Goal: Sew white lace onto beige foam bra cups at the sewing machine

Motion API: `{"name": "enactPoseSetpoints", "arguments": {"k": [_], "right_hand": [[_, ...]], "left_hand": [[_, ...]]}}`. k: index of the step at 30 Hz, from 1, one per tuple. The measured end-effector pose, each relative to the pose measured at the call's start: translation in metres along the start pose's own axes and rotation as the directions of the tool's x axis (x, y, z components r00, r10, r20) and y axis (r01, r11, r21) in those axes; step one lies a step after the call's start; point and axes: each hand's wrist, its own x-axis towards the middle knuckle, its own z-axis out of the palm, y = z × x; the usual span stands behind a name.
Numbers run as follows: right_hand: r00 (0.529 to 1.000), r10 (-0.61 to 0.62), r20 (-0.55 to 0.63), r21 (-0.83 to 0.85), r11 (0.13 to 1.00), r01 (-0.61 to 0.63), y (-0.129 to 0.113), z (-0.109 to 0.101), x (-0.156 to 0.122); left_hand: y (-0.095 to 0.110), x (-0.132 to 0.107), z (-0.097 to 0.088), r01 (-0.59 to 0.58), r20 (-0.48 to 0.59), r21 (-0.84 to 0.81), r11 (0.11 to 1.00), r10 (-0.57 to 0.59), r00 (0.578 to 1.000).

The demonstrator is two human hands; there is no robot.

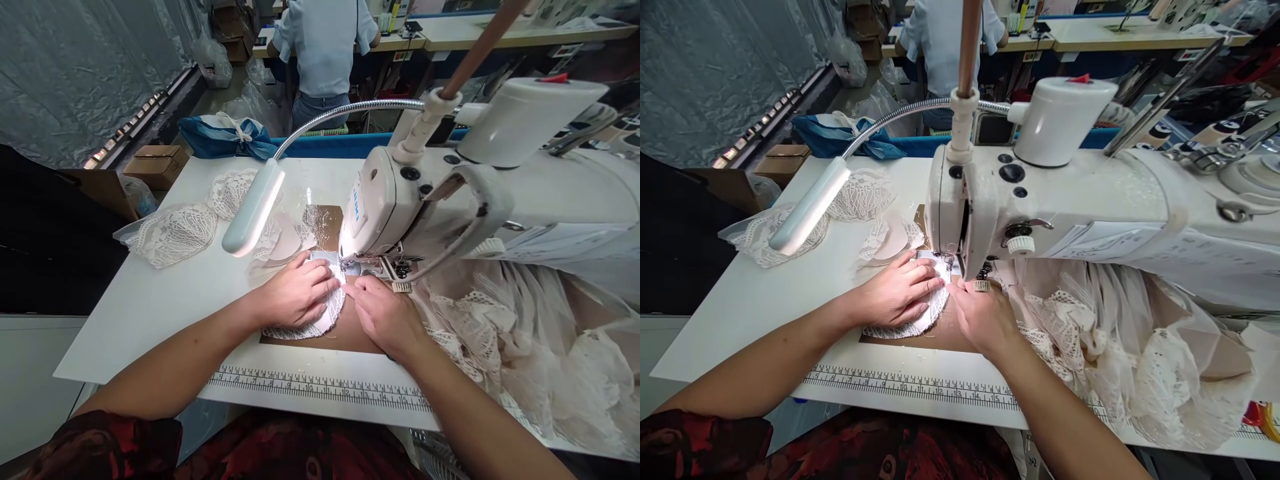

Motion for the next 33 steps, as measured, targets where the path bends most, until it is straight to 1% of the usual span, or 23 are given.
{"name": "enactPoseSetpoints", "arguments": {"k": [4,14,20,25,28,33], "right_hand": [[1.000,0.007,0.011,-0.017,1.000,-0.007,0.0000,0.0013,-0.0009],[1.000,0.012,0.022,-0.014,1.000,-0.011,0.0005,0.0024,-0.0010],[0.997,0.074,0.035,-0.014,0.997,-0.074,-0.0002,0.0066,0.0014],[0.991,0.133,0.033,-0.034,0.991,-0.132,-0.0002,0.0095,0.0034],[0.988,0.148,0.035,-0.057,0.988,-0.146,-0.0005,0.0093,0.0033],[0.990,0.137,-0.017,-0.065,0.988,-0.138,-0.0009,0.0079,0.0018]], "left_hand": [[-0.0011,-0.0003,0.0022,0.028,-0.017,-0.010,1.000,-0.028,0.999],[-0.0004,0.0010,0.0041,0.032,-0.035,0.010,0.999,-0.031,0.999],[-0.0028,0.0029,0.0047,0.084,-0.067,0.034,0.996,-0.082,0.994],[-0.0019,0.0047,0.0048,0.126,-0.085,0.088,0.988,-0.119,0.989],[-0.0007,0.0065,0.0043,0.095,-0.088,0.102,0.990,-0.087,0.992],[-0.0023,0.0081,0.0052,-0.062,-0.081,0.037,0.997,0.065,0.995]]}}
